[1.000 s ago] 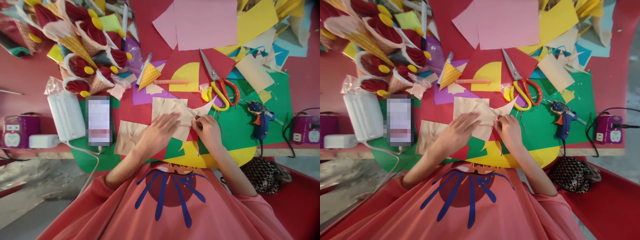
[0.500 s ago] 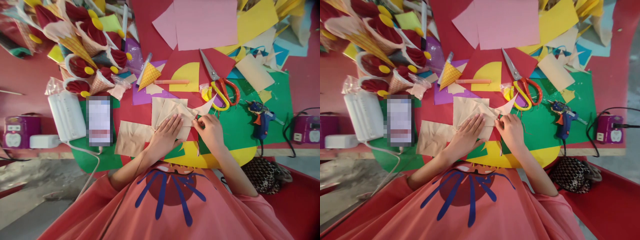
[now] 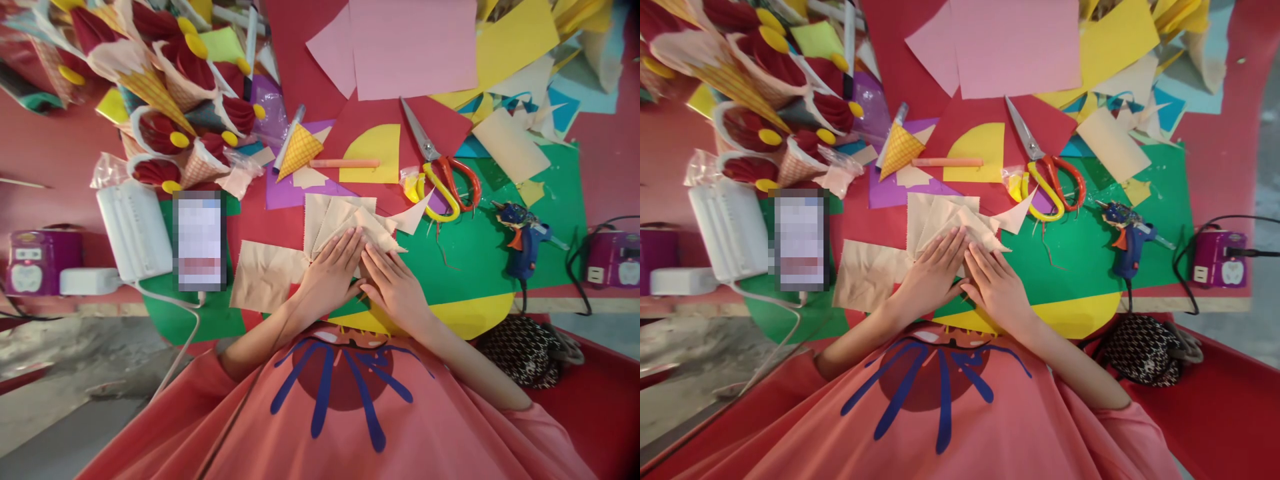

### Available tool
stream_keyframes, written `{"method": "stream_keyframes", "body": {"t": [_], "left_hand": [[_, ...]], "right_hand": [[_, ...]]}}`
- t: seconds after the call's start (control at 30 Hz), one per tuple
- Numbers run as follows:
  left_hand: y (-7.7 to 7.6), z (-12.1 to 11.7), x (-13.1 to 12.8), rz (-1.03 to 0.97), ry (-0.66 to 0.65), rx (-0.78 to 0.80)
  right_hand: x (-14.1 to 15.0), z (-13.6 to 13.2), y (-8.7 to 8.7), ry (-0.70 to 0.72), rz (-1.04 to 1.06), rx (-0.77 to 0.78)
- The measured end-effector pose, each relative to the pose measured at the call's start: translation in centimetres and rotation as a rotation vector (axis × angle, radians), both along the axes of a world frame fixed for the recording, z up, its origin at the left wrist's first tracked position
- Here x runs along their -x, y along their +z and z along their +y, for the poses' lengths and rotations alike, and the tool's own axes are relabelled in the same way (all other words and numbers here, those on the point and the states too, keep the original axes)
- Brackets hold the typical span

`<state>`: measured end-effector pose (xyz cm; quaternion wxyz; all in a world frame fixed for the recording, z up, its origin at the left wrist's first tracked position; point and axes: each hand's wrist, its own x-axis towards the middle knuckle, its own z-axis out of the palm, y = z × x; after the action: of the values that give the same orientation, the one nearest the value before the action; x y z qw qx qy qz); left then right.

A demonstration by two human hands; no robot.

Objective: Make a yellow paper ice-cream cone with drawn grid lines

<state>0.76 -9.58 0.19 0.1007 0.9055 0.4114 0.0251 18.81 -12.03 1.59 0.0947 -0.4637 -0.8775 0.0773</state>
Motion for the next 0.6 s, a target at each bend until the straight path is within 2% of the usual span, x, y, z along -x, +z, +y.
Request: {"method": "stream_keyframes", "body": {"t": [0.27, 0.4, 0.5, 0.6], "left_hand": [[0.4, -0.2, 1.7, 0.024, 0.084, 0.017], [0.0, -0.6, 3.0, 0.013, 0.117, -0.056], [-0.1, -1.0, 3.8, 0.004, 0.162, -0.078], [0.5, -0.8, 4.2, -0.014, 0.183, -0.083]], "right_hand": [[-1.7, -0.4, 0.4, -0.074, -0.049, 0.007], [-2.8, -0.6, 0.6, -0.11, -0.066, -0.012], [-3.7, -0.5, 0.8, -0.136, -0.066, -0.04], [-4.3, 0.2, 0.9, -0.127, -0.044, -0.11]]}}
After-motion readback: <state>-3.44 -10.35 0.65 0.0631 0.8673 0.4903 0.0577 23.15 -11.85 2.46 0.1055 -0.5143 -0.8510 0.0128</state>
